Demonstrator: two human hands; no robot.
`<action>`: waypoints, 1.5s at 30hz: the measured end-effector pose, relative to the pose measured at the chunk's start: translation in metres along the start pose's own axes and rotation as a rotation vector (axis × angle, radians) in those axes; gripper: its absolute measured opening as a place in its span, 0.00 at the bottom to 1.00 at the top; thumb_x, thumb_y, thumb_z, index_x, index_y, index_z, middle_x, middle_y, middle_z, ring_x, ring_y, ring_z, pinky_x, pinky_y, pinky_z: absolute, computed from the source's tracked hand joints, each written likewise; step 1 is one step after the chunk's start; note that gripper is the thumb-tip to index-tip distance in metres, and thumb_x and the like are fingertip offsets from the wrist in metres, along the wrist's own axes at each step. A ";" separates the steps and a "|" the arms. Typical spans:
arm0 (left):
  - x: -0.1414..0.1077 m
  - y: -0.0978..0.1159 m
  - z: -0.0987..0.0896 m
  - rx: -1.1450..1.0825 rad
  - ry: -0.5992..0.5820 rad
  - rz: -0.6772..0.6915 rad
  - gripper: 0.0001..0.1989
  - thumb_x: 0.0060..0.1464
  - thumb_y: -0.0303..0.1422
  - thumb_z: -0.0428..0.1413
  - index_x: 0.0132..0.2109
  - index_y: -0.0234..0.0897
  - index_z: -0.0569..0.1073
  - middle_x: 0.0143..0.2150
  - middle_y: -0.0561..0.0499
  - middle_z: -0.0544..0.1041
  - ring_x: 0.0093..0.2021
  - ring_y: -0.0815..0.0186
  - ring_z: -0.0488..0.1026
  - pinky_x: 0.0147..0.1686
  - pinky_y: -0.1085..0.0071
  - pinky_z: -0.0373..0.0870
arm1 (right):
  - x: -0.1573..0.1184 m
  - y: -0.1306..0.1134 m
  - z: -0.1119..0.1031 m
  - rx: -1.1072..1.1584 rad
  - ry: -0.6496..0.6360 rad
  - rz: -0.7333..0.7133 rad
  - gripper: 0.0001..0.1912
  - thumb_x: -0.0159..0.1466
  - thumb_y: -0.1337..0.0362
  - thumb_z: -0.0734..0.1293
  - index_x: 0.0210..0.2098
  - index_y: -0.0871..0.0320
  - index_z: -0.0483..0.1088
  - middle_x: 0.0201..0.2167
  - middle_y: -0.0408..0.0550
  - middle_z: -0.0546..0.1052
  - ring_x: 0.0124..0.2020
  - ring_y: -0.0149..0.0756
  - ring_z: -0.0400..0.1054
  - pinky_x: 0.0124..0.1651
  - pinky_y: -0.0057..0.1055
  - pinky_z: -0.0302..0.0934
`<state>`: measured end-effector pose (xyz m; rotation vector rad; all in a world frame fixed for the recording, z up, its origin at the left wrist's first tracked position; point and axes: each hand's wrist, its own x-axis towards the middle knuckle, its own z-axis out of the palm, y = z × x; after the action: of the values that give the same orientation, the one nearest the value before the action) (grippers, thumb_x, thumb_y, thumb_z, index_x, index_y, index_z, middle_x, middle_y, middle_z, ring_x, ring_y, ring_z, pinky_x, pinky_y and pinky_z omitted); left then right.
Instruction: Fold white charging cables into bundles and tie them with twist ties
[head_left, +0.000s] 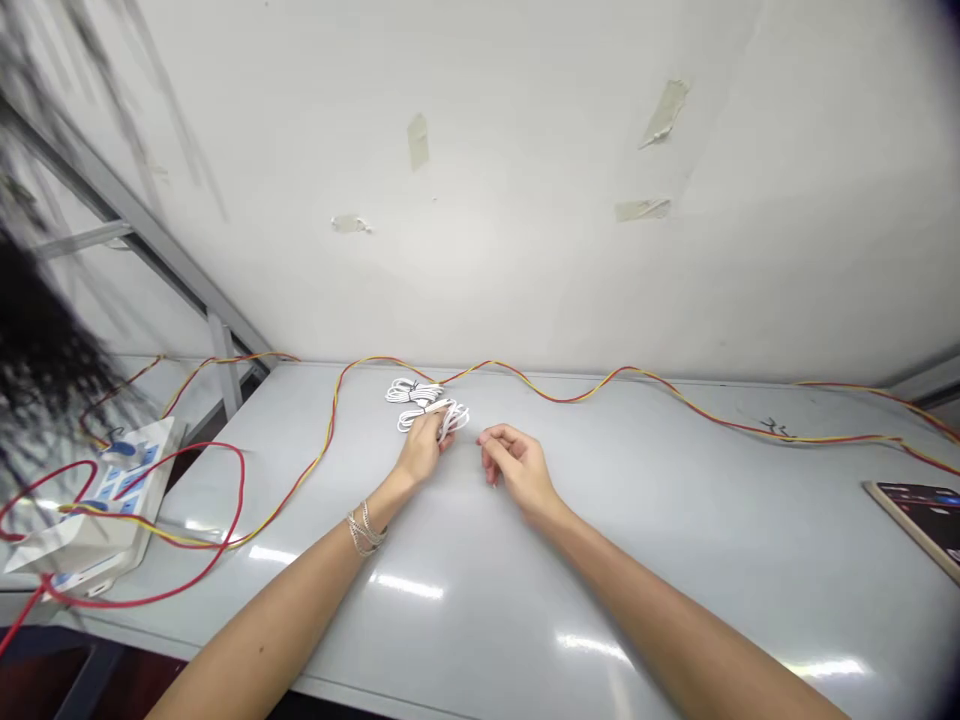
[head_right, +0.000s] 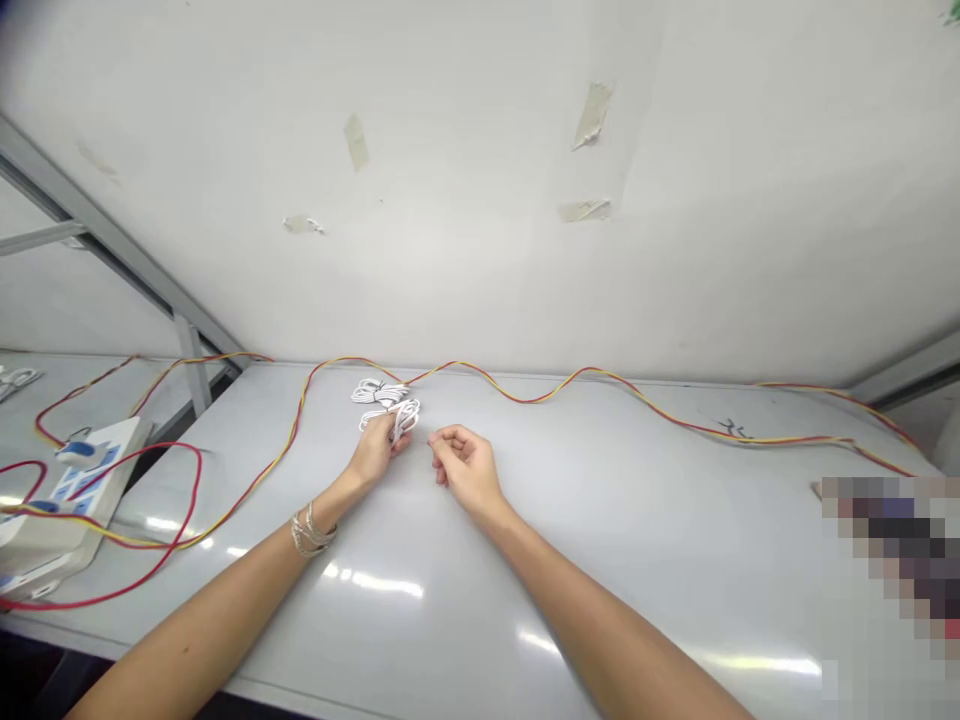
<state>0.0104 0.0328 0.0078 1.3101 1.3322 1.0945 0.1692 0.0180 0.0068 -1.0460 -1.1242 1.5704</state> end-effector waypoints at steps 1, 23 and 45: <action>-0.003 0.000 -0.002 -0.009 -0.006 0.009 0.15 0.58 0.40 0.42 0.26 0.37 0.58 0.21 0.54 0.56 0.23 0.71 0.53 0.25 0.73 0.52 | 0.000 0.000 0.001 0.002 -0.001 0.000 0.16 0.54 0.50 0.70 0.28 0.58 0.69 0.17 0.38 0.67 0.15 0.25 0.59 0.20 0.27 0.54; -0.007 -0.007 -0.002 -0.018 -0.078 0.101 0.13 0.62 0.34 0.45 0.29 0.35 0.63 0.24 0.55 0.61 0.26 0.72 0.58 0.28 0.74 0.57 | -0.006 -0.004 -0.004 -0.199 -0.115 -0.046 0.19 0.57 0.48 0.71 0.31 0.58 0.70 0.21 0.39 0.70 0.18 0.27 0.63 0.23 0.27 0.58; -0.006 -0.006 -0.003 0.067 -0.081 0.138 0.14 0.62 0.35 0.46 0.28 0.36 0.64 0.23 0.54 0.62 0.26 0.70 0.59 0.30 0.71 0.56 | 0.002 0.002 -0.001 -0.214 -0.071 -0.088 0.16 0.56 0.52 0.71 0.33 0.57 0.69 0.21 0.39 0.68 0.19 0.28 0.63 0.23 0.29 0.59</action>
<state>0.0065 0.0264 0.0027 1.4990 1.2431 1.0860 0.1692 0.0196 0.0046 -1.0713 -1.3929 1.4510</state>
